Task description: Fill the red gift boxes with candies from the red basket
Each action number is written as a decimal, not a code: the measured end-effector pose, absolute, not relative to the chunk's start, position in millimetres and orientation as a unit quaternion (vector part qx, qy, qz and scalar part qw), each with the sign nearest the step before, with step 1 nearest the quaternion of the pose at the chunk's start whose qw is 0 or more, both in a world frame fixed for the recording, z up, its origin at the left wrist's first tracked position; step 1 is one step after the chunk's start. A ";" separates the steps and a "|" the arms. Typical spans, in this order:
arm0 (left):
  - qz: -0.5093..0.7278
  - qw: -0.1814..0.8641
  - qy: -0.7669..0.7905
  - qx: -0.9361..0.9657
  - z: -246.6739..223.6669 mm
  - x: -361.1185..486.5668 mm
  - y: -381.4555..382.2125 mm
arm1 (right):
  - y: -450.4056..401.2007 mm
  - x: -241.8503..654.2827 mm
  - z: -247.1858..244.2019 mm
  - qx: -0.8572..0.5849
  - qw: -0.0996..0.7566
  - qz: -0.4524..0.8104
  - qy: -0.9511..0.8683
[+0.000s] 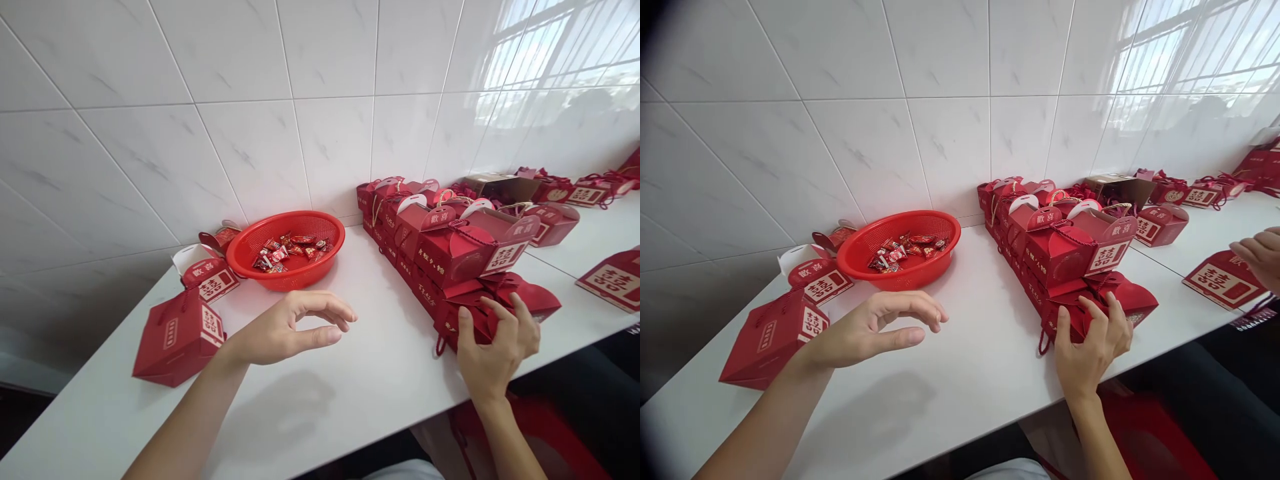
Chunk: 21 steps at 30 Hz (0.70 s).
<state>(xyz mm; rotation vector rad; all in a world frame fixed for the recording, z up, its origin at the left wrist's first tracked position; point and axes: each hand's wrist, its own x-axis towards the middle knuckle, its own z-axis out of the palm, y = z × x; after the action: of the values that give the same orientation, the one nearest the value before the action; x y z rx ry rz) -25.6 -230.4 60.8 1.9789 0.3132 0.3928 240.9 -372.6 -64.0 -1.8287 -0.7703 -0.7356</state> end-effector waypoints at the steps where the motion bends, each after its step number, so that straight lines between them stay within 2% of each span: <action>1: 0.164 0.523 0.130 0.826 60.5 -26.2 -230.1 | -375.1 240.8 -63.8 -0.750 0.491 -0.304 -0.322; 8: 0.167 0.523 0.120 0.827 60.7 -30.6 -226.9 | -395.5 222.5 -43.9 -0.733 0.500 -0.287 -0.362; 12: 0.177 0.516 0.130 0.828 67.5 -34.6 -227.4 | -388.5 217.1 -26.4 -0.708 0.515 -0.212 -0.435; 17: 0.206 0.431 0.160 0.864 88.5 -62.7 -228.8 | -362.0 226.3 -23.6 -0.762 0.472 -0.113 -0.428; 21: 0.292 0.375 0.200 0.857 106.5 -90.9 -229.1 | -348.6 233.6 -29.7 -0.768 0.465 -0.098 -0.429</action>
<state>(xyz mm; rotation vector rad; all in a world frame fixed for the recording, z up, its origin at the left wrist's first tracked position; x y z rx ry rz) -90.9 -229.1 106.5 2.1922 0.5114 0.7479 233.6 -348.6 -29.7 -1.8872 -1.0543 -0.2413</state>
